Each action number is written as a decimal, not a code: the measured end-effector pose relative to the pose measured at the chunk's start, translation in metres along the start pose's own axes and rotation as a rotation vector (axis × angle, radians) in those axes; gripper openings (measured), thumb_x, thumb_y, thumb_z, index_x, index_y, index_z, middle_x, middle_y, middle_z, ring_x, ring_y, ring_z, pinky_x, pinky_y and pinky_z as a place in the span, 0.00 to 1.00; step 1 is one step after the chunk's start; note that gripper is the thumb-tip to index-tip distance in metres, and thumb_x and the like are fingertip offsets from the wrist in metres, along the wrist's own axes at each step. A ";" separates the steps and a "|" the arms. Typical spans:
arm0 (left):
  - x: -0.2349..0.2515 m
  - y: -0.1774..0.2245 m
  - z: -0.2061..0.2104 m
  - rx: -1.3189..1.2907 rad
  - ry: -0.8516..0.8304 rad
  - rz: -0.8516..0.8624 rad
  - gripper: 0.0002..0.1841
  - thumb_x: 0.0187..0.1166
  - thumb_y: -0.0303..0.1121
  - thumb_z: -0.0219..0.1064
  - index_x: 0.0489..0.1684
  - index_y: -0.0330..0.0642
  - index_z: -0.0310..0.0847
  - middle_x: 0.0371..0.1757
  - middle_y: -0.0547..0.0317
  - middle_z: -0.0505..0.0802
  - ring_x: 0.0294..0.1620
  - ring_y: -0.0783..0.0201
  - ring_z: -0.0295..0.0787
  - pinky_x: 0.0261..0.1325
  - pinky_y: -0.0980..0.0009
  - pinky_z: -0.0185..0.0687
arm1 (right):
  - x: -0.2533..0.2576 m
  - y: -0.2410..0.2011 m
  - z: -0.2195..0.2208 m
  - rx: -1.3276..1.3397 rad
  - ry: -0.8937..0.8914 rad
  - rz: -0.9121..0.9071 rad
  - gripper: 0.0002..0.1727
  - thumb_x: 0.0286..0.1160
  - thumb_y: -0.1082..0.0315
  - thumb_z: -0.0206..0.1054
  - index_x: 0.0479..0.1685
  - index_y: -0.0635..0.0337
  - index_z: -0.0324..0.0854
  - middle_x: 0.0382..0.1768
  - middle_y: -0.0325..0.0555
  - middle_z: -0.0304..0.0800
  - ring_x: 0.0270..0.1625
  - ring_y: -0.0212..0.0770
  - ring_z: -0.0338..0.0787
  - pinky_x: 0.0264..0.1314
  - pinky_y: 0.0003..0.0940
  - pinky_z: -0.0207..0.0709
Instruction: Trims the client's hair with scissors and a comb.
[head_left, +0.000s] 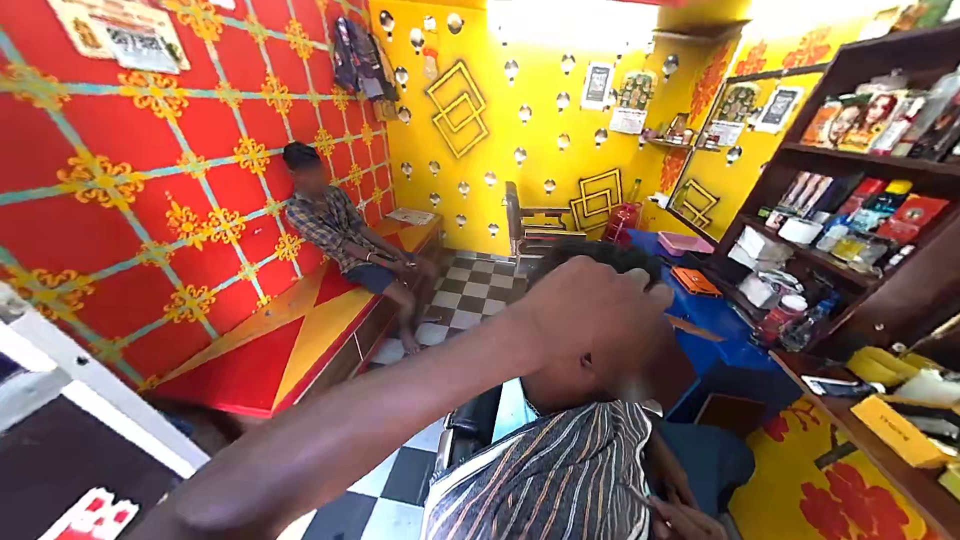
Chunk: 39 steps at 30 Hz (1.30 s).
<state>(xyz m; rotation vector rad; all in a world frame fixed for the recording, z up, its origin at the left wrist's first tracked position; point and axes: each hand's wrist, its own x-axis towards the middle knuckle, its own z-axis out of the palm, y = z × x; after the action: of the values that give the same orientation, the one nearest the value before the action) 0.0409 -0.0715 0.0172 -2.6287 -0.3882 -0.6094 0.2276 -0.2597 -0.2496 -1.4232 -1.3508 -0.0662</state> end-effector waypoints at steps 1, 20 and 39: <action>0.002 -0.001 0.001 0.025 -0.059 -0.019 0.08 0.81 0.25 0.64 0.52 0.41 0.86 0.40 0.50 0.89 0.34 0.50 0.89 0.33 0.55 0.83 | 0.012 -0.001 -0.003 0.018 0.011 -0.027 0.09 0.81 0.74 0.66 0.48 0.67 0.92 0.47 0.53 0.90 0.52 0.35 0.89 0.55 0.25 0.84; -0.174 -0.053 0.125 -0.547 0.337 -0.324 0.11 0.87 0.37 0.62 0.48 0.48 0.92 0.45 0.65 0.95 0.49 0.66 0.91 0.64 0.56 0.82 | 0.016 0.012 0.005 -0.089 -0.042 -0.149 0.09 0.80 0.71 0.68 0.50 0.61 0.93 0.50 0.48 0.90 0.55 0.38 0.89 0.59 0.29 0.84; -0.135 -0.109 0.169 -0.762 0.494 0.020 0.10 0.87 0.35 0.62 0.50 0.47 0.92 0.48 0.56 0.95 0.55 0.56 0.92 0.70 0.51 0.79 | -0.055 -0.143 0.071 -0.500 0.293 0.080 0.10 0.81 0.75 0.64 0.49 0.71 0.89 0.47 0.54 0.88 0.55 0.39 0.88 0.62 0.29 0.82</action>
<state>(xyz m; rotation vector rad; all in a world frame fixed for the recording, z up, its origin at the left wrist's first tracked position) -0.0548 0.0772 -0.1492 -2.9884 0.0463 -1.6122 0.0631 -0.2846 -0.2221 -1.7972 -1.0718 -0.5723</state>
